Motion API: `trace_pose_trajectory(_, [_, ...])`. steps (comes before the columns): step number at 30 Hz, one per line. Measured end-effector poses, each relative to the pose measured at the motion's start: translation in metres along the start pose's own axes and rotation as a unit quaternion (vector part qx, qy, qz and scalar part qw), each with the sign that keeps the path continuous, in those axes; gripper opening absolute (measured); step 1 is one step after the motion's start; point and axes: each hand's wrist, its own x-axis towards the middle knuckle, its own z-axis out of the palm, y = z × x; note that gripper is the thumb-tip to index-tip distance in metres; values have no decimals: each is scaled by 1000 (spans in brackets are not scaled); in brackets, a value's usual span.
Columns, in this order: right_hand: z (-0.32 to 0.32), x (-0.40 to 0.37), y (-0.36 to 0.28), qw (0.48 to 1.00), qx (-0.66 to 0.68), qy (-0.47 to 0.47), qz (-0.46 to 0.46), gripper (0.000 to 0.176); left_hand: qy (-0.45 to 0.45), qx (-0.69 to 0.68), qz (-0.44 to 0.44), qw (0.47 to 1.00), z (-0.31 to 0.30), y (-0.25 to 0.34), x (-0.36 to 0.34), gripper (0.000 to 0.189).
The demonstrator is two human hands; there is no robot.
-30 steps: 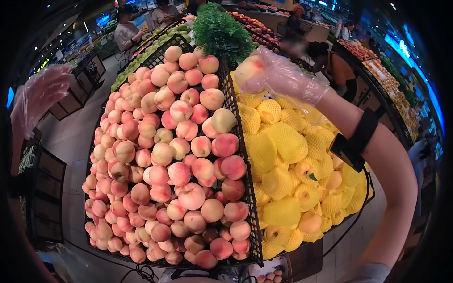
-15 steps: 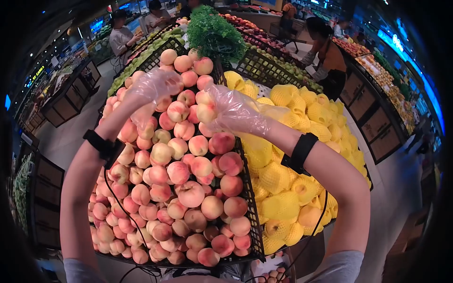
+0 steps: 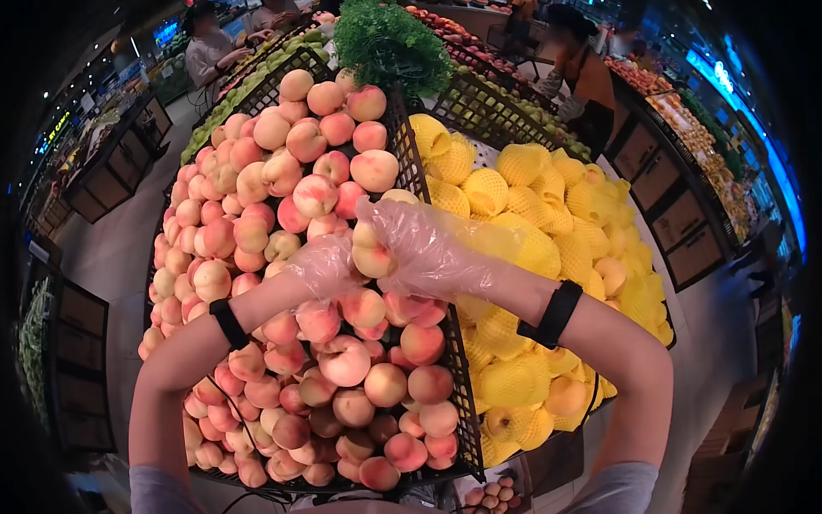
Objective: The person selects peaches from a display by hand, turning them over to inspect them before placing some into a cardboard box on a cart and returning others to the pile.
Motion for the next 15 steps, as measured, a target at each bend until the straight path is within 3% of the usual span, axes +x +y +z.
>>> trace_pose_trajectory(1, [3,0,2,996,-36,40,-70,45,-9,25,19,999,4,-2,-1,24])
trace_pose_trajectory(2, [3,1,3,973,-149,74,-163,47,-17,49,37,998,6,-5,-1,26])
trace_pose_trajectory(3, [1,0,2,960,-201,76,-177,38,-24,72,56,996,10,-7,-1,28])
trace_pose_trajectory(4, [1,-1,-3,945,-253,81,-191,29,-42,67,-15,997,-11,18,-3,27])
trace_pose_trajectory(5, [-3,-5,-11,959,-246,58,-129,13,-40,62,-14,997,-7,18,-1,28])
trace_pose_trajectory(8, [-7,-11,-25,979,-201,10,-8,42,-36,51,-7,998,4,12,6,30])
trace_pose_trajectory(11, [-8,-11,-21,981,-194,-1,-31,43,-36,43,-8,998,-3,11,11,37])
trace_pose_trajectory(13, [-10,-12,-18,962,-264,-3,-64,45,-46,27,-21,998,-19,8,7,48])
trace_pose_trajectory(15, [-9,-14,-11,954,-284,21,-98,48,-38,-66,-34,997,-39,1,-5,58])
